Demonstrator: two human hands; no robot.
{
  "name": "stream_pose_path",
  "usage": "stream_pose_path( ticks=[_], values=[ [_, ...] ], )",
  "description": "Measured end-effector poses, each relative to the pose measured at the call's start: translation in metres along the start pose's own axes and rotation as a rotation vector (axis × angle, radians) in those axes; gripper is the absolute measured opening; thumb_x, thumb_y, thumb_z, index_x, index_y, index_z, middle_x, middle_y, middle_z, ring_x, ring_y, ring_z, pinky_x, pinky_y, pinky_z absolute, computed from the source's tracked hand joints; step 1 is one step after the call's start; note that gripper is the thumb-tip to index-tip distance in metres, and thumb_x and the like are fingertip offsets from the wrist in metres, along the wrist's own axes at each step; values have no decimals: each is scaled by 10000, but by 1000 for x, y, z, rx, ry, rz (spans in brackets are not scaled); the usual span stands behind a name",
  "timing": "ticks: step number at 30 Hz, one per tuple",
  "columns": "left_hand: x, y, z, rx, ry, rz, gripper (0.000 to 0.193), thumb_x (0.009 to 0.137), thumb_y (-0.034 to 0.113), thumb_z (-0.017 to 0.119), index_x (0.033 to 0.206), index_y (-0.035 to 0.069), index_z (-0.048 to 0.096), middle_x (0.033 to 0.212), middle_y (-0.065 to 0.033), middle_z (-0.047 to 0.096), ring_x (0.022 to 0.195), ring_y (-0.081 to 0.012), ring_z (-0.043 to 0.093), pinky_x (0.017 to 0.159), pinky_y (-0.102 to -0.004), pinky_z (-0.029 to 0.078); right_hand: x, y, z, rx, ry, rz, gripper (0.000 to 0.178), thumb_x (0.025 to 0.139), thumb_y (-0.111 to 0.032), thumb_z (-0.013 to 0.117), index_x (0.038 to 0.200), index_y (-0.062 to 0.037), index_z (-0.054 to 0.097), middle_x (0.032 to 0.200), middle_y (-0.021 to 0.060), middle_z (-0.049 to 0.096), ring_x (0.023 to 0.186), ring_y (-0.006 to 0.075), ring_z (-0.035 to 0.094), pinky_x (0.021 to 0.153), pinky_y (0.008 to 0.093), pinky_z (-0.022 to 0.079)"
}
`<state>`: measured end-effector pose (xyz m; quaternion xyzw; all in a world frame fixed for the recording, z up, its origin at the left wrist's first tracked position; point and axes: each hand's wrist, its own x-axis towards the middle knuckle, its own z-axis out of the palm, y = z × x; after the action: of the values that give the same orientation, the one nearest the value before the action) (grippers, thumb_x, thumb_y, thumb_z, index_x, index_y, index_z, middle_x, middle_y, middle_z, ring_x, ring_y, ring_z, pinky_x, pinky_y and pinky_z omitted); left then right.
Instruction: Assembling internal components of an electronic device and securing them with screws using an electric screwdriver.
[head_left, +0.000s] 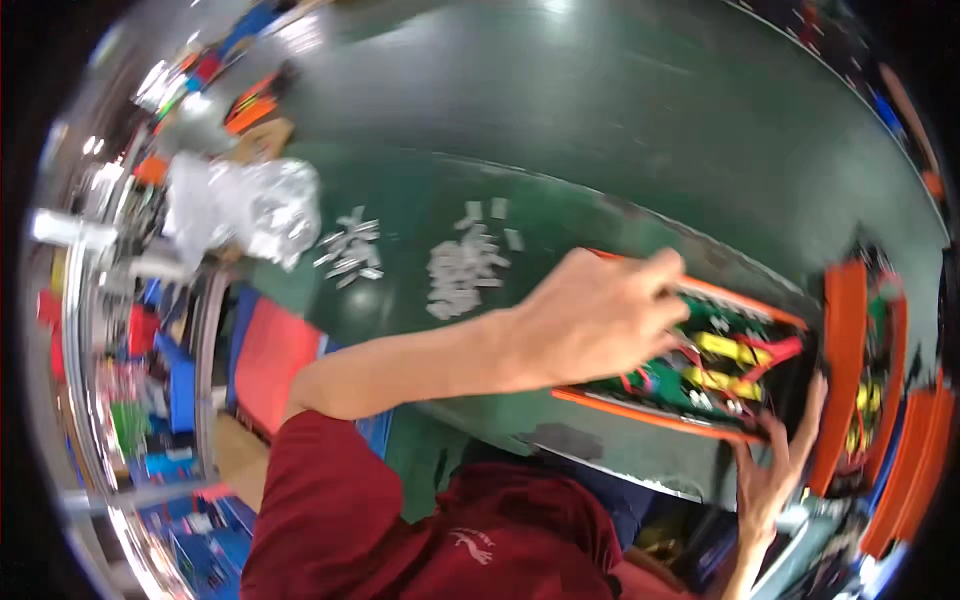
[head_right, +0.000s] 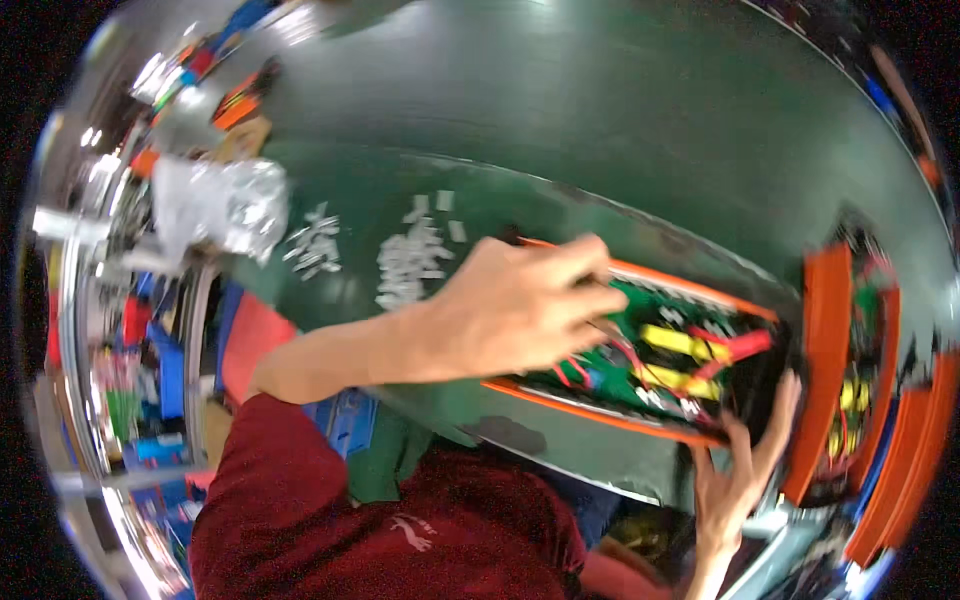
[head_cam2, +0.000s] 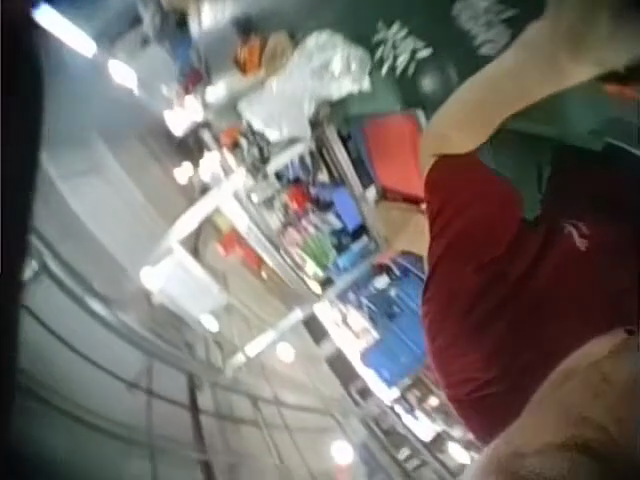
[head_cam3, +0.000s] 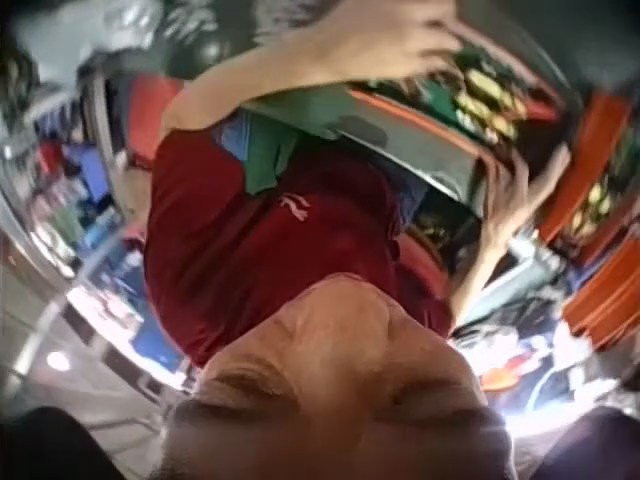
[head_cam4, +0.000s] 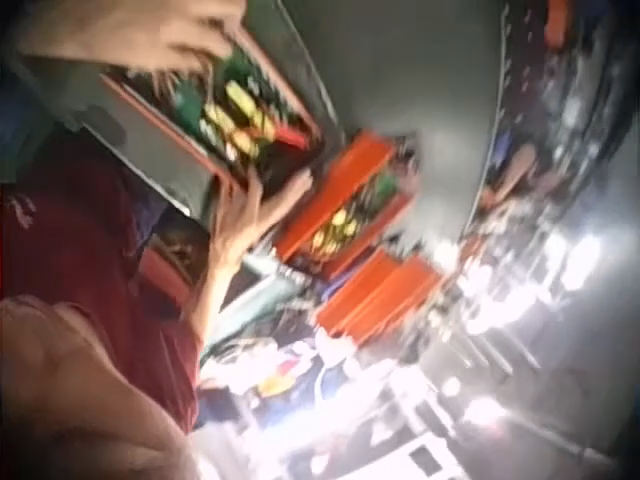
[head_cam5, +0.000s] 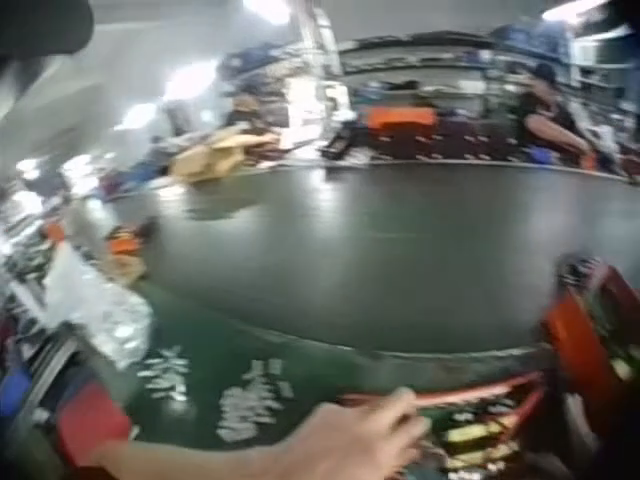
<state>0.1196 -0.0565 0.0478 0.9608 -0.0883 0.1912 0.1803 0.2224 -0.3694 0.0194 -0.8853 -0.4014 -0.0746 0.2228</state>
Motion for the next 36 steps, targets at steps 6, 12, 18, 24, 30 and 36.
stream_pose_path(
  ticks=[6, 12, 18, 24, 30, 36],
  values=[
    [-88, 0, -56, -21, 277, -463, 282, 830, 236, 826, 1079, 126, 754, 977, -31, 670, 710, -159, 669, 536, -294, 493, -18, -3, -13, 20, 85, -24, 276, 865, -57, 745, 1125, -2, 670, 1582, 223, 413, 1456, 405, 402, 1188, 502, 333],
    [-171, -43, -69, -8, 342, -908, 175, 901, 153, 773, 1053, 67, 771, 937, -64, 676, 720, -185, 655, 635, -290, 513, -6, -10, -12, -8, 209, -21, 178, 932, -56, 678, 1099, 4, 675, 1497, 215, 511, 1363, 387, 493, 1148, 496, 380],
    [-157, -65, -45, 91, 293, -940, 241, 905, 259, 764, 1078, 92, 773, 1008, -53, 672, 803, -247, 678, 725, -342, 527, -8, -29, -12, 21, 235, -7, 168, 916, 12, 666, 1083, 20, 676, 1446, 247, 535, 1344, 396, 519, 1140, 487, 399],
    [-137, -80, -54, -42, 111, -909, 222, 917, 181, 721, 1004, -21, 691, 996, -148, 670, 912, -311, 651, 829, -368, 497, -25, -28, -14, 53, 246, 41, 247, 807, 5, 731, 1046, -47, 700, 1344, 226, 604, 1287, 404, 552, 1080, 494, 430],
    [-158, -53, -61, 28, 347, -909, 148, 972, 128, 675, 1032, -3, 638, 850, -91, 612, 783, -191, 573, 749, -316, 478, -17, -56, 12, 459, 295, -122, 307, 756, -11, 815, 1032, -67, 696, 1204, 152, 670, 1097, 322, 664, 900, 422, 549],
    [-88, 87, -33, -396, 357, -527, 195, 923, 98, 788, 1046, -27, 702, 937, -44, 724, 736, -104, 628, 642, -254, 509, -3, -129, 17, 1207, -110, 65, 306, 949, -84, 726, 1242, -18, 664, 1121, 130, 690, 1023, 246, 707, 838, 353, 593]
  ],
)
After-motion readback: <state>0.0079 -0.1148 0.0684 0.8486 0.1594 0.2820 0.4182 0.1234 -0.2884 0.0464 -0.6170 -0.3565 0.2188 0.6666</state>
